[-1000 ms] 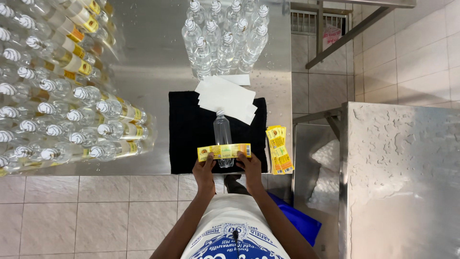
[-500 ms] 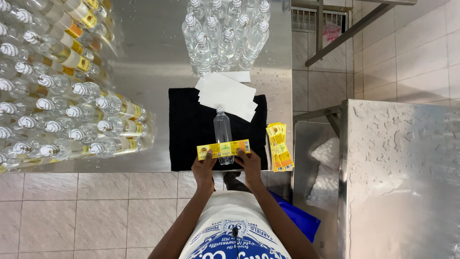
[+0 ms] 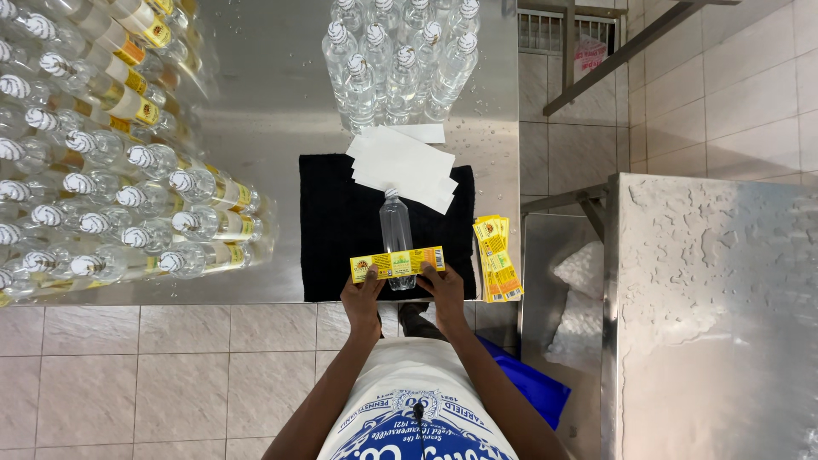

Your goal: The person repeatedly picks up clear plastic bottles from a stainless steel table, applies yellow labels to them by hand, and places the labeled bottles back on the table. The person also handles white paper sheets and stacks of labels during the process.

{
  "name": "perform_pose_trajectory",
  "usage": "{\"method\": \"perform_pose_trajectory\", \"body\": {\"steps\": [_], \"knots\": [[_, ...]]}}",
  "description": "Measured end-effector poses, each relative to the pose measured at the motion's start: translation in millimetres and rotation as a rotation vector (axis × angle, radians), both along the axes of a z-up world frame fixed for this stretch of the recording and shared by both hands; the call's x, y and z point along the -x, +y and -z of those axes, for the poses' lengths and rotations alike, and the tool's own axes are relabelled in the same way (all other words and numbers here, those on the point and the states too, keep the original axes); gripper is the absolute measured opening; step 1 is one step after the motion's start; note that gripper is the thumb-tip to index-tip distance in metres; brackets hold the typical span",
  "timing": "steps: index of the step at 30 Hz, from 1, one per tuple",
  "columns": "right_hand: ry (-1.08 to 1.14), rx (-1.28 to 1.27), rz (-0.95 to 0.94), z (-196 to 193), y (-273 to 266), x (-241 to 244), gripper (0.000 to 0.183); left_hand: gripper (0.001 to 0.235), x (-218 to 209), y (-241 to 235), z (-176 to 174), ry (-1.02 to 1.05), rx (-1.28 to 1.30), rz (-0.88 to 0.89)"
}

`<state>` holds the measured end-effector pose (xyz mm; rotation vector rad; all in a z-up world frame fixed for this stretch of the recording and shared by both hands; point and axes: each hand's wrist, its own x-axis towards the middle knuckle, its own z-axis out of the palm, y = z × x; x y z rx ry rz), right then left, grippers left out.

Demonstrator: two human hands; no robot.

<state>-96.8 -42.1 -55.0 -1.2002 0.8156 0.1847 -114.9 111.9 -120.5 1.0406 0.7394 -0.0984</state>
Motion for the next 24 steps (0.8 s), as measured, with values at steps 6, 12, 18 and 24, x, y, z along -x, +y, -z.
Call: {"method": "perform_pose_trajectory", "body": {"steps": [6,12,18,24], "knots": [[0.002,0.022,0.013,9,1,1,0.041,0.049,-4,-2,-9,0.044,-0.007,0.005],[0.005,0.086,-0.034,15,7,1,0.039,0.049,-10,-11,-1,0.134,-0.093,0.059],[0.021,0.179,-0.181,26,16,9,0.119,0.042,-12,-20,-13,0.166,-0.205,0.152],[-0.058,-0.034,-0.102,-54,27,5,0.092,0.045,-7,-19,-65,0.203,-0.297,0.2]]}}
